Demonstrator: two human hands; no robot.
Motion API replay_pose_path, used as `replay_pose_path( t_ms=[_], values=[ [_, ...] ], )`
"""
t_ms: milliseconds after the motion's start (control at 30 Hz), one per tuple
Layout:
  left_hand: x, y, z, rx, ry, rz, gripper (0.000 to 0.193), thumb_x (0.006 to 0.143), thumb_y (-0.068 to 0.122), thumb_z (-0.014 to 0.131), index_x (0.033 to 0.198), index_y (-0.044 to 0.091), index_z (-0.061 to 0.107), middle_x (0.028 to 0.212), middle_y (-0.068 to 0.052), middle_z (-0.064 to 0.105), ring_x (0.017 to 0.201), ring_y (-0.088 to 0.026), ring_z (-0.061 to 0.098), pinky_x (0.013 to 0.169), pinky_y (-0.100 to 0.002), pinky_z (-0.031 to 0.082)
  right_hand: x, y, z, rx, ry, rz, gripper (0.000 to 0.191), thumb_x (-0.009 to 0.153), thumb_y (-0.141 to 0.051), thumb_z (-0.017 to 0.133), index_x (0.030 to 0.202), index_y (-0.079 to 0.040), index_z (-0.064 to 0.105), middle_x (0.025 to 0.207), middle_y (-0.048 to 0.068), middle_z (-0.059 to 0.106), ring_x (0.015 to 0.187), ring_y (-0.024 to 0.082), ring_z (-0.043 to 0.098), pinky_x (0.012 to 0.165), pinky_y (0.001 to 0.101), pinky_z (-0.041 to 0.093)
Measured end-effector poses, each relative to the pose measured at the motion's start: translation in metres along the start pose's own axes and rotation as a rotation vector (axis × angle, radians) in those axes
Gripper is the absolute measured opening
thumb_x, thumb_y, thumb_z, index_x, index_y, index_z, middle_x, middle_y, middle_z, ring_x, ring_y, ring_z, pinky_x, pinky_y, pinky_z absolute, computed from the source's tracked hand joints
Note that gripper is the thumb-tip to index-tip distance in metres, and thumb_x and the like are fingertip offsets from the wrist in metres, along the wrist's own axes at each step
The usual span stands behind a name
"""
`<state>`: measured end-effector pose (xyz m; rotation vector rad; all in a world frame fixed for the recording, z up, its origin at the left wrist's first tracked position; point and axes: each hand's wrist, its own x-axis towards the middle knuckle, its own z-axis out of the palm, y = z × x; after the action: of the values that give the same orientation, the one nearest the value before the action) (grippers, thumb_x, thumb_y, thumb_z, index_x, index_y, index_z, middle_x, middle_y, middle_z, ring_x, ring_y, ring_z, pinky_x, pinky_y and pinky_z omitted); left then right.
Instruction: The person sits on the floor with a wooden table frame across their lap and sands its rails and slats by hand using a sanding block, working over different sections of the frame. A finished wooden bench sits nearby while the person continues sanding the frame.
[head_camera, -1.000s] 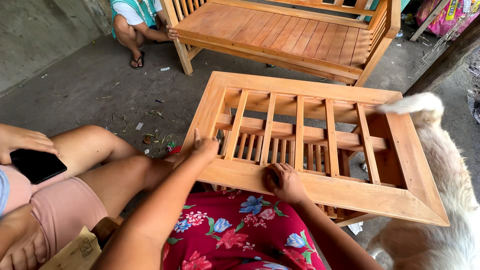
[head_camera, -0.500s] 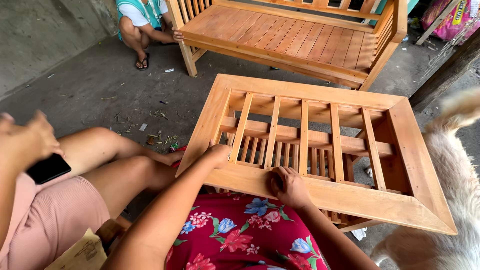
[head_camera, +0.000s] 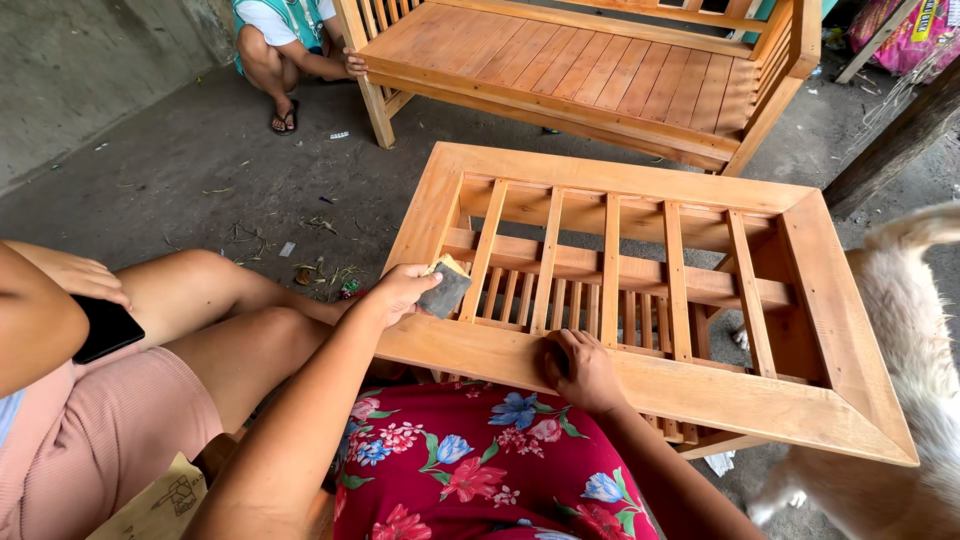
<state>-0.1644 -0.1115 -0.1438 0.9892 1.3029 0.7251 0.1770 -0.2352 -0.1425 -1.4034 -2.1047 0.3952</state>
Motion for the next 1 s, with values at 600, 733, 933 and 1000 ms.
replay_pose_path(
  t_ms=[600, 733, 933, 1000],
  values=[
    [0.022, 0.000, 0.016, -0.558, 0.049, -0.104, 0.031, 0.087, -0.012, 0.059, 0.117, -0.017, 0.053, 0.119, -0.024, 0.067, 0.113, -0.035, 0.075, 0.101, -0.041, 0.058, 0.000, 0.000, 0.001, -0.029, -0.017, 0.014, 0.027, 0.086, -0.018, 0.066, 0.111, -0.006, 0.068, 0.104, 0.014, 0.071, 0.103, 0.034, 0.064, 0.095, 0.0452, 0.050],
    [0.013, 0.005, 0.023, 0.106, 0.317, 0.038, 0.027, 0.091, 0.018, 0.073, 0.107, -0.002, 0.069, 0.116, -0.023, 0.073, 0.108, -0.034, 0.074, 0.091, -0.040, 0.060, 0.000, -0.001, 0.000, -0.027, -0.011, 0.014, 0.028, 0.086, -0.018, 0.066, 0.111, -0.006, 0.068, 0.104, 0.014, 0.071, 0.104, 0.034, 0.064, 0.096, 0.0451, 0.050],
    [-0.007, 0.007, 0.037, 0.878, 0.695, 0.560, 0.016, 0.081, 0.022, 0.085, 0.088, 0.009, 0.078, 0.110, -0.013, 0.064, 0.112, -0.032, 0.059, 0.096, -0.041, 0.050, 0.000, -0.002, 0.001, -0.036, -0.031, 0.024, 0.029, 0.087, -0.019, 0.066, 0.112, -0.005, 0.068, 0.105, 0.014, 0.070, 0.105, 0.034, 0.064, 0.096, 0.0449, 0.050],
    [-0.011, 0.008, 0.041, 0.886, 0.676, 0.596, 0.015, 0.083, 0.021, 0.082, 0.090, 0.009, 0.078, 0.112, -0.011, 0.064, 0.113, -0.030, 0.058, 0.097, -0.040, 0.050, -0.001, -0.001, 0.001, -0.031, -0.025, 0.018, 0.029, 0.086, -0.018, 0.066, 0.112, -0.005, 0.068, 0.105, 0.015, 0.071, 0.105, 0.034, 0.064, 0.096, 0.0451, 0.050]
  ],
)
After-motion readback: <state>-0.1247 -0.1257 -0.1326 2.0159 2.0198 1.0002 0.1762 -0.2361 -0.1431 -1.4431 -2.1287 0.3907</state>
